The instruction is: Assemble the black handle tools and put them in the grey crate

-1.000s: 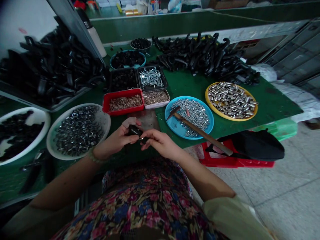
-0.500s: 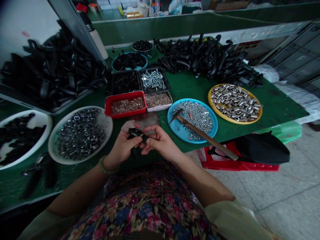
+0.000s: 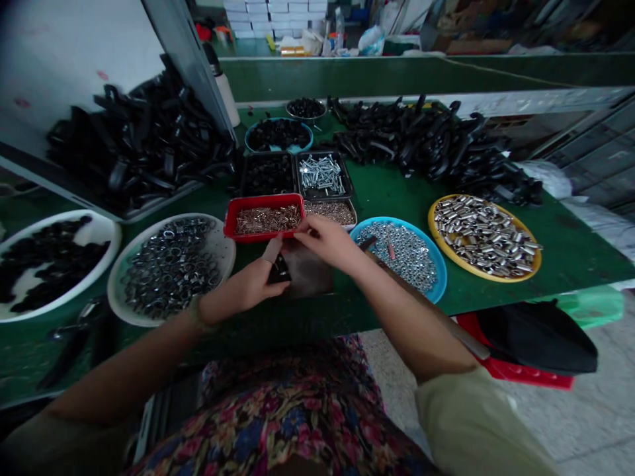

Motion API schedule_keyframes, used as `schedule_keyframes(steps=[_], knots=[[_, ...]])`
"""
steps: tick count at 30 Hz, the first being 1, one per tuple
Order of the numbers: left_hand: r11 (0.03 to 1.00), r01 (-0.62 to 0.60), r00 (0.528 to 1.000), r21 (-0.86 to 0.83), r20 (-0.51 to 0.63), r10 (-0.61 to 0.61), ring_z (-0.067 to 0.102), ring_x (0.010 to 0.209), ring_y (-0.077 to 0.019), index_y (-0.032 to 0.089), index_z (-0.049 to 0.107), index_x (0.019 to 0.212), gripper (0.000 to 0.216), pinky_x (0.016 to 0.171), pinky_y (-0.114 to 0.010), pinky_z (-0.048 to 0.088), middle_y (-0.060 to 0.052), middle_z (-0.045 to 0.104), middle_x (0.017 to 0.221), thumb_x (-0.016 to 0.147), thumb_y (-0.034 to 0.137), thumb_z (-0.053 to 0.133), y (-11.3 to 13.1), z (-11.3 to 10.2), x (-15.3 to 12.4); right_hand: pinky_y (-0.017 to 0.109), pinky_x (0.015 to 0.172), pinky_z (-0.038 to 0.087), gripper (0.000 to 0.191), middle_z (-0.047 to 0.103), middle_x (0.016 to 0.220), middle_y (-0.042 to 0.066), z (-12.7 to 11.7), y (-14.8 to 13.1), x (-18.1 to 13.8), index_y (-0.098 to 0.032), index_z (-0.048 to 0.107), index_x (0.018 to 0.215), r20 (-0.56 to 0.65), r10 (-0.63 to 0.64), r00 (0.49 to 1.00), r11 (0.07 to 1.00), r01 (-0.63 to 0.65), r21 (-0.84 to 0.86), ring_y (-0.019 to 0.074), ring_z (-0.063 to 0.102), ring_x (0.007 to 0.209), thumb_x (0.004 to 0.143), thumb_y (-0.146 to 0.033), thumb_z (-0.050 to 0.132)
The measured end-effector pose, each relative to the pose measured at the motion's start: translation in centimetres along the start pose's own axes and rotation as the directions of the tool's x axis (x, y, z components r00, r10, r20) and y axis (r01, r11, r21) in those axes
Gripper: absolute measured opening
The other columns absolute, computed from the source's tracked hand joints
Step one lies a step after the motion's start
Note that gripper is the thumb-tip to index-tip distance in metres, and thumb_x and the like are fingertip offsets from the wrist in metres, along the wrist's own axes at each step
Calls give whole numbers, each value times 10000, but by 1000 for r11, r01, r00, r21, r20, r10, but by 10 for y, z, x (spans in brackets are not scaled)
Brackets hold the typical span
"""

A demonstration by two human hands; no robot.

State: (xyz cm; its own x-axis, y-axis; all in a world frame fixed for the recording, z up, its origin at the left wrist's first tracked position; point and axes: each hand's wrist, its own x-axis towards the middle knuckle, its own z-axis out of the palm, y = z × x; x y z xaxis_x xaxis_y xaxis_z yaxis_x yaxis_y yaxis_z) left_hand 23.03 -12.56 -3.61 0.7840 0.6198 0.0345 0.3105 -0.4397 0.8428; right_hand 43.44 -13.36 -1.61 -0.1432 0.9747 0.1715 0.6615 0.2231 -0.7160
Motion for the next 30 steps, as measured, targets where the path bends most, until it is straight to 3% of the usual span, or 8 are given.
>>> schedule_keyframes(steps=[2,4,8,11,16,23,26,30], knots=[[968,-67,993,242,108,42,469,1294,-327,133,263,1487,863,1079,-445,352,-208,479,1402,736,192,683,-10,6,14,357,841,472,117,667,1046,135,3,9,51,-135,655,926,122,-107,987,899,148,-412,243,617,1005,886,-197,565],[885,-140,980,443,192,59,403,1356,-334,119,334,1457,789,1128,-465,283,-219,426,1458,735,142,652,-19,15,26,371,846,458,172,683,1043,176,14,14,92,-105,691,923,325,-64,943,727,268,-633,288,609,1048,885,-137,526],[777,-215,973,591,198,118,435,1342,-269,92,419,1393,613,1187,-443,182,-201,467,1437,812,188,587,-32,28,30,370,805,459,198,720,931,194,33,18,122,-84,709,847,433,0,901,619,340,-708,306,650,974,856,-86,511],[755,-173,983,633,65,172,408,1344,-271,198,524,1309,470,1194,-527,66,-126,488,1433,842,229,575,-35,31,16,370,820,450,225,722,958,189,36,21,119,-85,687,986,434,-14,901,604,354,-714,295,653,975,872,-106,493],[800,9,987,600,-136,91,401,1298,-290,324,543,1289,468,1153,-595,49,-55,535,1370,832,231,577,-31,37,3,354,855,424,291,707,1045,150,28,23,114,-126,626,1132,390,-56,919,655,329,-681,275,621,1028,879,-111,482],[886,159,969,435,-242,-55,448,1225,-308,174,387,1387,720,1052,-471,295,-131,555,1289,725,309,637,-40,43,13,263,775,427,119,688,932,61,3,25,49,-146,651,918,146,-84,986,961,119,-248,166,610,870,890,-158,536],[886,162,967,435,-247,-56,458,1206,-323,162,400,1355,701,1040,-470,296,-138,562,1256,718,336,636,-41,42,14,254,716,422,89,663,833,27,2,31,8,-157,629,855,172,-6,985,988,33,-152,146,589,777,875,-141,544],[880,191,964,435,-250,-85,453,1219,-324,176,405,1335,684,1049,-462,283,-138,564,1245,718,354,641,-40,42,15,266,694,412,81,645,804,39,12,36,-12,-145,622,839,229,53,972,964,9,-264,156,571,755,843,-96,557]])
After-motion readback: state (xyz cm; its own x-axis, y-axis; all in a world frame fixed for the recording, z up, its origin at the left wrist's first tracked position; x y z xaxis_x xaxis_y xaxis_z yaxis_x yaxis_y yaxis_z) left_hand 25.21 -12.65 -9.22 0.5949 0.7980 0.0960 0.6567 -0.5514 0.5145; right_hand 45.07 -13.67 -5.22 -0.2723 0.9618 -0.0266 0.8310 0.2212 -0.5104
